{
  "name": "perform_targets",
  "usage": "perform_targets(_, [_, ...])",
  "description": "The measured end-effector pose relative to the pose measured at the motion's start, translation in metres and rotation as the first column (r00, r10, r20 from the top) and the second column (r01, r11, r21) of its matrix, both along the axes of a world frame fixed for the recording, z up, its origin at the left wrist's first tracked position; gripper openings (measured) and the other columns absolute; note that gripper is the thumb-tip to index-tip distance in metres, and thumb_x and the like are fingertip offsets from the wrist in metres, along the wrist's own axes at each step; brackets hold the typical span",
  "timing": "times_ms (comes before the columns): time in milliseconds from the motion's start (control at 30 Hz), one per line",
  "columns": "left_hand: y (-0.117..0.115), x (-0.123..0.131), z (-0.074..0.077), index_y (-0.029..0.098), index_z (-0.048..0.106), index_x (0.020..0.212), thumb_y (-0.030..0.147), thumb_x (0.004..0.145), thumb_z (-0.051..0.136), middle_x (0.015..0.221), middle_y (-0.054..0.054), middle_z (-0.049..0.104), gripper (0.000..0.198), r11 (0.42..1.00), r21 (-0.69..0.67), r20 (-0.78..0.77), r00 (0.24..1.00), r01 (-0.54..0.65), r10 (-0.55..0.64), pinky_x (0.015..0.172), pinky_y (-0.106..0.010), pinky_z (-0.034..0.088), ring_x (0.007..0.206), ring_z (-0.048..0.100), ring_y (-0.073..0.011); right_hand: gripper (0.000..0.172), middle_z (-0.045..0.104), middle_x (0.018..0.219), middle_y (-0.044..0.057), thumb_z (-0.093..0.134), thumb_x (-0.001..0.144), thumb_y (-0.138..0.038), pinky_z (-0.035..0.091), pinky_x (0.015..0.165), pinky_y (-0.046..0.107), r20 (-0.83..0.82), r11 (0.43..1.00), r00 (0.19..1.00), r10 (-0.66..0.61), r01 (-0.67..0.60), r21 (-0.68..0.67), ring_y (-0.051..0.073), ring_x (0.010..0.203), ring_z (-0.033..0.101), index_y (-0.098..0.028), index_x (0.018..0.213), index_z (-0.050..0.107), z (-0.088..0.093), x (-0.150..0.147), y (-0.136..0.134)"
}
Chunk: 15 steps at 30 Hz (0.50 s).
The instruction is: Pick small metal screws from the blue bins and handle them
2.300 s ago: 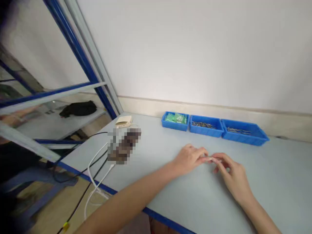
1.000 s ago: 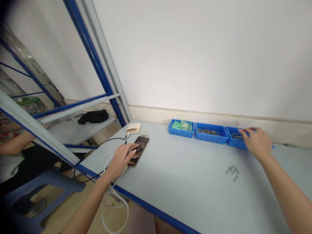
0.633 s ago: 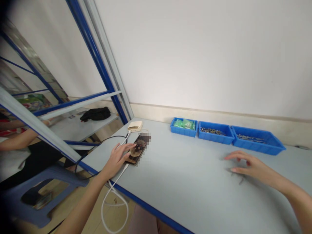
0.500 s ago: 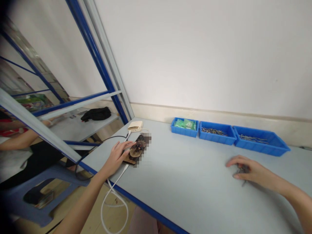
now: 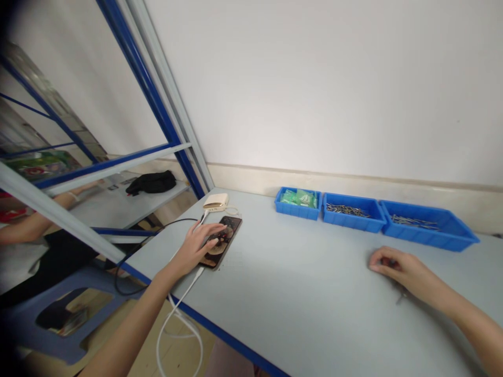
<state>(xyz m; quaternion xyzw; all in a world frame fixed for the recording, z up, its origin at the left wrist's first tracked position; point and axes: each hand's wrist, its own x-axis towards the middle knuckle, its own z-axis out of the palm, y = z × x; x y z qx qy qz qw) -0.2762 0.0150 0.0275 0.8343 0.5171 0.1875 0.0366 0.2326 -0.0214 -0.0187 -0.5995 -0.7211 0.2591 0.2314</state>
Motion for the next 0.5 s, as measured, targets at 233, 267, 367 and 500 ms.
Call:
perform_targets(233, [0.0,-0.002,0.0,0.026,0.046,0.122,0.047,0.091,0.029,0.126,-0.001,0.051,0.041,1.0,0.0,-0.017,1.0,0.001,-0.001,0.111,-0.046,0.01,0.119,0.042,-0.0175,0.036,0.064,0.077,0.003,0.052,0.075,-0.056,0.045,0.063,0.026,-0.023,0.996,0.996,-0.086,0.086,0.03,0.021,0.072,0.057,-0.022,0.073,0.062,0.008,-0.011,-0.001])
perform_targets(267, [0.0,-0.002,-0.001,0.026,0.045,0.122,0.047,0.09,0.029,0.126,-0.001,0.051,0.041,1.0,-0.001,-0.02,1.0,-0.001,0.001,0.111,-0.046,0.01,0.119,0.042,-0.0177,0.035,0.064,0.078,0.003,0.053,0.074,-0.056,0.045,0.063,0.026,-0.029,0.995,0.995,-0.09,0.091,0.04,0.022,0.072,0.058,-0.022,0.073,0.063,0.008,-0.012,-0.001])
perform_targets(367, [0.001,-0.002,-0.001,0.026,0.045,0.123,0.047,0.09,0.029,0.127,-0.001,0.051,0.042,1.0,0.0,-0.026,1.0,-0.002,0.002,0.111,-0.046,0.01,0.119,0.042,-0.0181,0.034,0.064,0.077,0.003,0.054,0.074,-0.055,0.046,0.063,0.025,-0.046,0.995,0.995,-0.086,0.088,0.052,0.021,0.073,0.058,-0.022,0.073,0.063,0.01,-0.015,-0.002])
perform_targets(500, [0.001,0.001,-0.001,0.027,0.046,0.123,0.048,0.09,0.03,0.128,-0.001,0.05,0.042,1.0,-0.012,-0.044,0.999,0.015,-0.015,0.11,-0.046,0.009,0.12,0.041,-0.0183,0.035,0.065,0.078,0.002,0.053,0.074,-0.054,0.046,0.063,0.027,-0.033,0.994,0.996,-0.088,0.09,0.061,0.02,0.069,0.058,-0.021,0.076,0.063,0.011,-0.018,-0.002])
